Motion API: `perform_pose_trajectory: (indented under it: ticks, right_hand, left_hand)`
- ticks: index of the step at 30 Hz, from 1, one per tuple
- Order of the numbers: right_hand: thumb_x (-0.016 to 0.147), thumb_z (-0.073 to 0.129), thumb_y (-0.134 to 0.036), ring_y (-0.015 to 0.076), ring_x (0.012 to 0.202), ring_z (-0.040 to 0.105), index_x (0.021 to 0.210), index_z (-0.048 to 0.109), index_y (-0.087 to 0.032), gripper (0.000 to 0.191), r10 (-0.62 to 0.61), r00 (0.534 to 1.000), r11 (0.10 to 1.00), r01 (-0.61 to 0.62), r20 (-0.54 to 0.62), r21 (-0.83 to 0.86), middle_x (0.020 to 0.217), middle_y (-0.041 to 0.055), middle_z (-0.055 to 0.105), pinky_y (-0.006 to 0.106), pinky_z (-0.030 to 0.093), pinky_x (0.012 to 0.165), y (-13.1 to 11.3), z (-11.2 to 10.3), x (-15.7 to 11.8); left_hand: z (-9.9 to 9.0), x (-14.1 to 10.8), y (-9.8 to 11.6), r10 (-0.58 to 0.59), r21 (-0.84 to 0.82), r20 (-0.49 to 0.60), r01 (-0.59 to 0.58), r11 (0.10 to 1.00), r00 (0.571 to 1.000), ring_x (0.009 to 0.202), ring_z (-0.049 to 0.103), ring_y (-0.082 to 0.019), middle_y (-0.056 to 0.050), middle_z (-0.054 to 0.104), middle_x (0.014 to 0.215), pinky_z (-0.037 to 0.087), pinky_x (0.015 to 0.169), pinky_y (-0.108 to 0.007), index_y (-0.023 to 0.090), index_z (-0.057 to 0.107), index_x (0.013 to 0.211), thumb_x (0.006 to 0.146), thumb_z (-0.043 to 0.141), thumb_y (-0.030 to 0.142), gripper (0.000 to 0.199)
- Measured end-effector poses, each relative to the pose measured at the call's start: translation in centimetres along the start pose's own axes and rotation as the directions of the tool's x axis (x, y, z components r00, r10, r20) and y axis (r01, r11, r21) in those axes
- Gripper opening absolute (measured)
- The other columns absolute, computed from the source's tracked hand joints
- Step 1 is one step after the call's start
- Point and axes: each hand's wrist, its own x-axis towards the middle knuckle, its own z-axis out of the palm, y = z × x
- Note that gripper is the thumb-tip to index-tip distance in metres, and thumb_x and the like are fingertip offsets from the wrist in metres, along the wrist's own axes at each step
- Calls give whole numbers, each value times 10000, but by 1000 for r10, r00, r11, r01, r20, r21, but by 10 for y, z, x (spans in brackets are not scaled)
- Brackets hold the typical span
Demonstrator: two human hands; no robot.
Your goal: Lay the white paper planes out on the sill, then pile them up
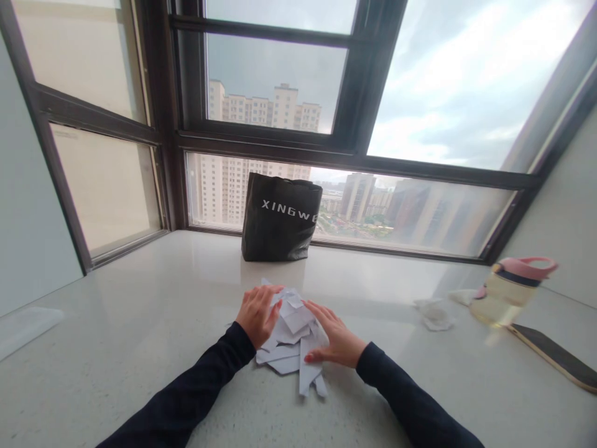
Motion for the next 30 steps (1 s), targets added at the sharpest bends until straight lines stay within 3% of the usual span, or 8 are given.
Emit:
perform_pose_trajectory:
  ticks: [4, 7, 9, 12, 17, 25, 28, 30]
  right_hand:
    - [620, 587, -514, 257, 1092, 395, 1233, 362, -213, 719, 48, 996, 998, -50, -77, -25, 1193, 98, 471, 409, 302, 907, 0, 15, 6]
    - [776, 444, -410, 215, 1029, 454, 1150, 450, -229, 415, 49, 981, 999, -48, -188, 9, 1114, 71, 536, 385, 331, 885, 3, 17, 11]
    - [830, 351, -366, 195, 1007, 475, 1099, 487, -233, 330, 51, 965, 998, -40, -256, 46, 1083, 60, 556, 374, 337, 886, 7, 15, 13]
    - [852, 290, -359, 188, 1001, 486, 1057, 517, -233, 331, 76, 945, 995, -50, -318, 89, 1062, 53, 570, 375, 336, 894, 16, 13, 13]
    - [846, 291, -384, 190, 1009, 487, 1026, 547, -215, 355, 84, 955, 990, -49, -284, 129, 1059, 60, 579, 372, 347, 892, 22, 17, 13]
    - [798, 388, -429, 203, 1011, 489, 1055, 509, -224, 350, 97, 954, 991, -66, -283, 119, 1056, 66, 572, 386, 356, 884, 17, 17, 10]
    - [709, 506, -483, 224, 1090, 422, 1166, 419, -211, 539, 64, 967, 995, -43, -248, 91, 1168, 82, 499, 405, 326, 920, 14, 16, 8]
    - [656, 557, -502, 237, 1128, 379, 1209, 375, -201, 655, 42, 974, 997, -25, -222, 75, 1222, 94, 449, 413, 305, 938, 11, 17, 6]
  left_hand:
    - [-5, -4, 31, 289, -123, 105, -276, 953, 952, 895, 476, -195, -51, 562, 1015, 319, 775, -330, 184, 450, 1073, 840, 349, 225, 257]
    - [4, -14, 51, 473, -201, 271, -432, 879, 838, 914, 477, -169, 16, 566, 1056, 310, 796, -306, 270, 441, 1114, 850, 382, 326, 276]
    - [16, -21, 56, 543, -229, 347, -492, 840, 764, 1019, 433, -163, 64, 492, 1182, 301, 828, -295, 327, 385, 1170, 832, 406, 425, 353]
    - [29, -27, 53, 555, -208, 408, -518, 829, 725, 1151, 323, -171, 87, 413, 1260, 243, 916, -319, 340, 382, 1174, 819, 411, 473, 380]
    - [25, -20, 35, 444, -139, 480, -434, 890, 757, 1171, 314, -198, 48, 458, 1227, 186, 962, -381, 286, 520, 1027, 815, 447, 319, 226]
    - [15, -9, 14, 197, -152, 426, -144, 978, 883, 1163, 320, -241, -44, 440, 1235, 186, 960, -412, 183, 564, 764, 657, 501, 158, 126]
    - [15, -5, 5, 47, -334, 328, 69, 940, 943, 1128, 374, -212, -49, 461, 1203, 266, 936, -353, 186, 530, 835, 668, 467, 160, 181]
    - [12, -1, -1, -32, -417, 303, 163, 894, 953, 1127, 380, -196, -60, 442, 1215, 293, 927, -330, 187, 469, 997, 719, 449, 243, 284]
